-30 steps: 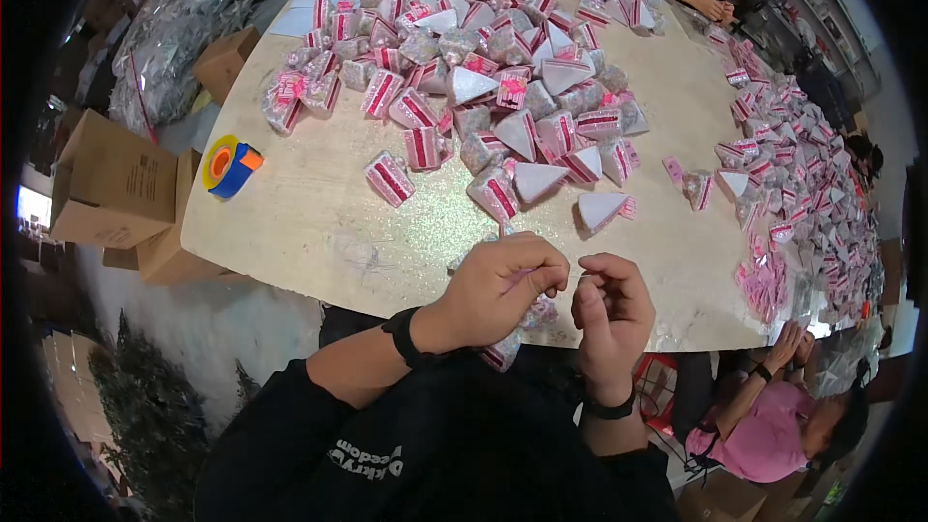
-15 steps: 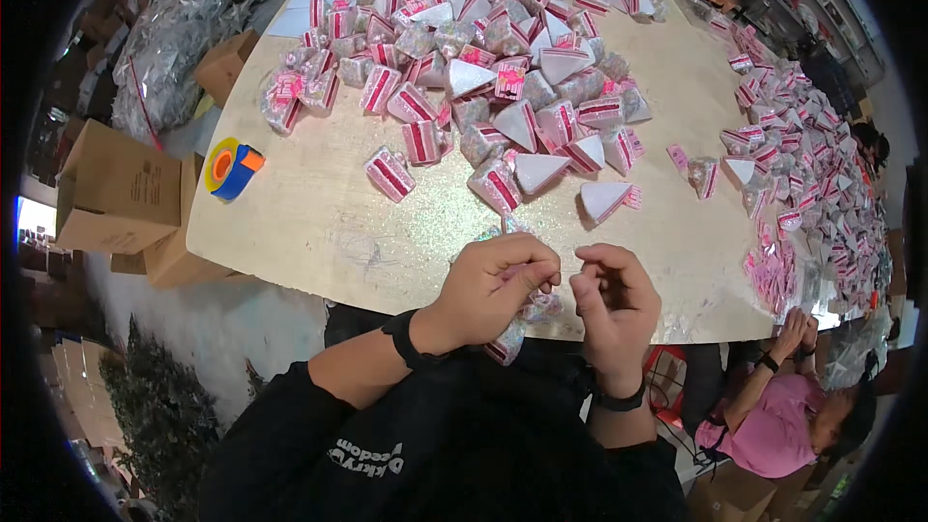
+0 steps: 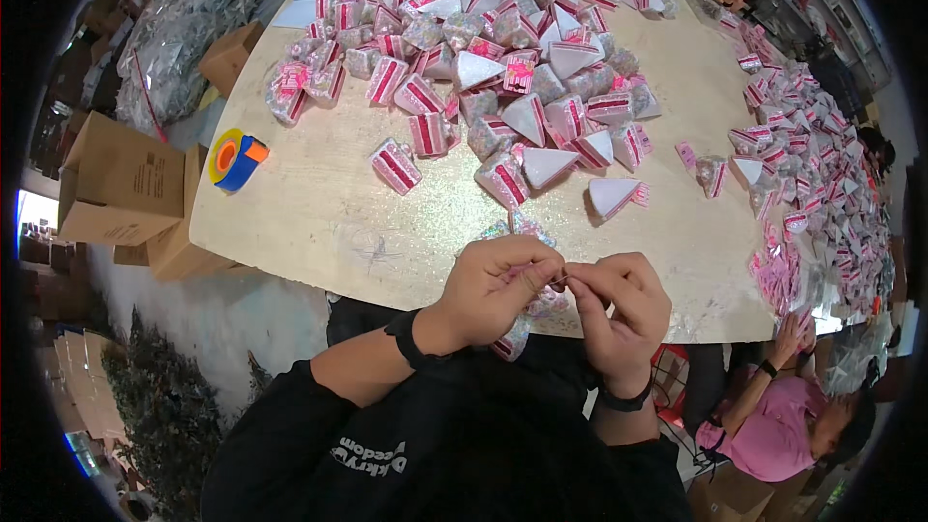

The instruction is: Packaging and sorting triangular foam toy cake slices into small plastic bags at a factory workstation.

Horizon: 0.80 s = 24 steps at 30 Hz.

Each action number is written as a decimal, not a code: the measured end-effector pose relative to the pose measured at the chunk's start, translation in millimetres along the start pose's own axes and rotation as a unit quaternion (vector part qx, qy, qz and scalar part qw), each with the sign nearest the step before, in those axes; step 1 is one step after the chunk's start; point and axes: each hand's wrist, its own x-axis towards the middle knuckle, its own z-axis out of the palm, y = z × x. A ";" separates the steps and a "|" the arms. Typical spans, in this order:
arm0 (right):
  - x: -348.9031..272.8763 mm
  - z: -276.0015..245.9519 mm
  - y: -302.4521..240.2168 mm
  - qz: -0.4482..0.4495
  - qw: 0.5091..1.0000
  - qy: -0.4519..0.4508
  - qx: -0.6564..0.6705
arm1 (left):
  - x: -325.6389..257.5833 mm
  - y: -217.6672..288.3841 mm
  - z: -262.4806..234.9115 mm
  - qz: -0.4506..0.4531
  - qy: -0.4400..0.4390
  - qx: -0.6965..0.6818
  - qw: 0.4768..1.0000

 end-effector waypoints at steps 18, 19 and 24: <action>-8.4 2.9 24.0 0.106 0.987 -0.038 0.113 | 9.4 8.7 -0.9 0.074 -0.033 0.085 0.993; -10.0 7.2 25.7 0.138 0.980 -0.051 0.137 | 13.3 8.7 -2.7 0.108 -0.022 0.113 0.987; -10.9 17.1 23.2 0.092 0.985 -0.080 0.120 | 23.8 19.6 -7.8 0.170 -0.018 0.182 0.968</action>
